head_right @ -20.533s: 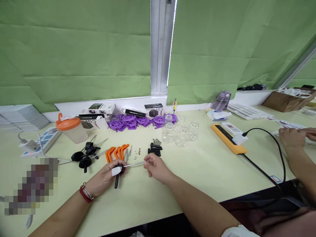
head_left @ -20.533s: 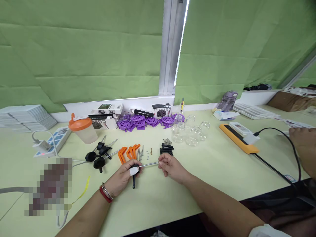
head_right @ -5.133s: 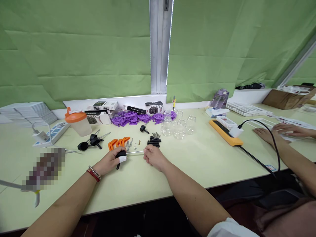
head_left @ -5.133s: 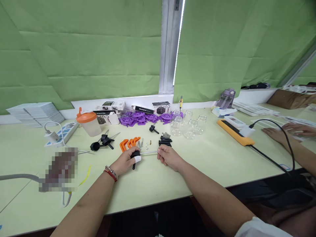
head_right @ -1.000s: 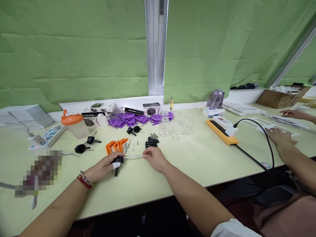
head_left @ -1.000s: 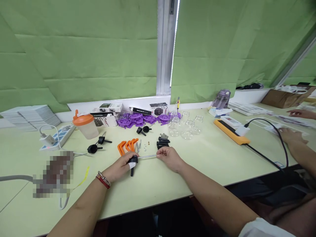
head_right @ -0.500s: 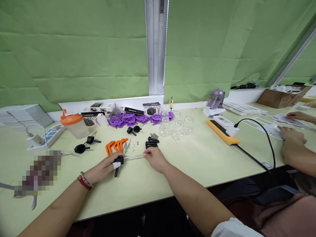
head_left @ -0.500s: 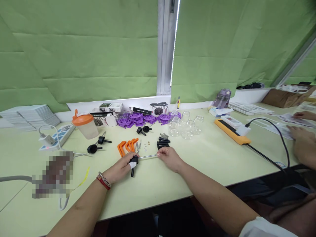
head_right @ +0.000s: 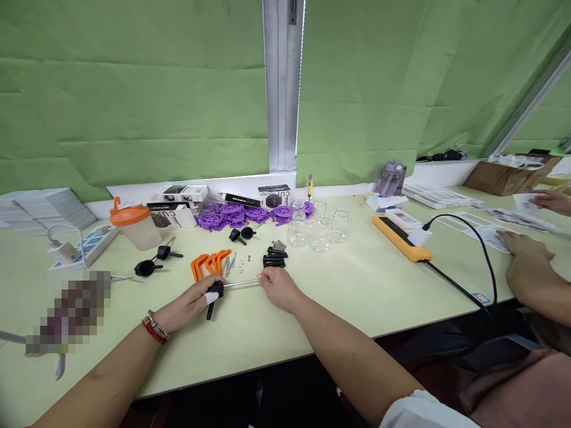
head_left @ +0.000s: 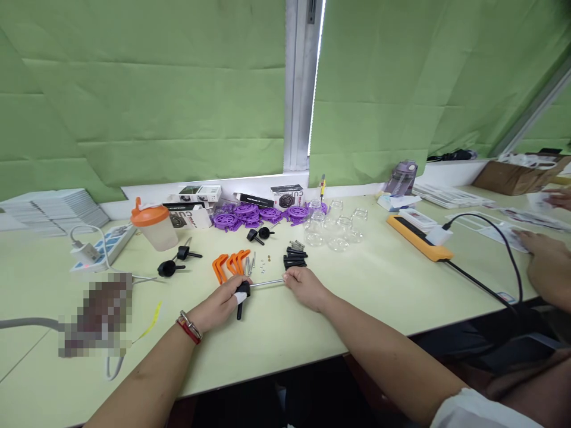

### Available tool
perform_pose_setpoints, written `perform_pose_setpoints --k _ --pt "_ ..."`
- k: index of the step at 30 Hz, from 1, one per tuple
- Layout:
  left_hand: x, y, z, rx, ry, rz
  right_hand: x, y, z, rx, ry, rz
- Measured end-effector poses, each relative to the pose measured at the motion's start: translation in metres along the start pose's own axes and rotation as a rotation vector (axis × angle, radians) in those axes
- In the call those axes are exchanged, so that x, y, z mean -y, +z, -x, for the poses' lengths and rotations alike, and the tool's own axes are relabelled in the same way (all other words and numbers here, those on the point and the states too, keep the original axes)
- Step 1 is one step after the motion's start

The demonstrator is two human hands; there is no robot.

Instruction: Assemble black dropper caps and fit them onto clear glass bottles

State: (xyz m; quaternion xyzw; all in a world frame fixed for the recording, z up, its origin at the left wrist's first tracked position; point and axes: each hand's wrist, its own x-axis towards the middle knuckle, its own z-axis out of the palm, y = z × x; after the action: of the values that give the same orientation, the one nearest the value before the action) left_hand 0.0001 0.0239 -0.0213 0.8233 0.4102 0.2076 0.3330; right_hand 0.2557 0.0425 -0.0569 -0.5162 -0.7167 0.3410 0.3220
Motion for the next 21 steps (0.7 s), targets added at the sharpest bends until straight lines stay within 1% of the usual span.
perform_pose_setpoints --k 3,8,13,17,21 --pt "-0.0025 0.0001 0.0003 0.002 -0.005 0.007 0.0008 -0.0014 0.0006 0.012 -0.028 0.020" --pt "-0.0037 0.0002 0.0010 -0.004 0.014 -0.010 0.0010 -0.0019 0.0018 0.027 -0.011 0.013" --pt "-0.0007 0.0002 0.0002 -0.011 0.008 -0.009 -0.0003 -0.0002 0.0013 0.012 -0.011 -0.037" --pt "0.0002 0.0004 -0.0013 -0.010 0.004 -0.006 -0.0030 0.0020 0.0011 -0.016 0.001 -0.156" --pt "0.0004 0.0006 -0.0018 -0.010 -0.013 -0.020 -0.0067 0.0038 0.0005 0.015 -0.017 -0.368"
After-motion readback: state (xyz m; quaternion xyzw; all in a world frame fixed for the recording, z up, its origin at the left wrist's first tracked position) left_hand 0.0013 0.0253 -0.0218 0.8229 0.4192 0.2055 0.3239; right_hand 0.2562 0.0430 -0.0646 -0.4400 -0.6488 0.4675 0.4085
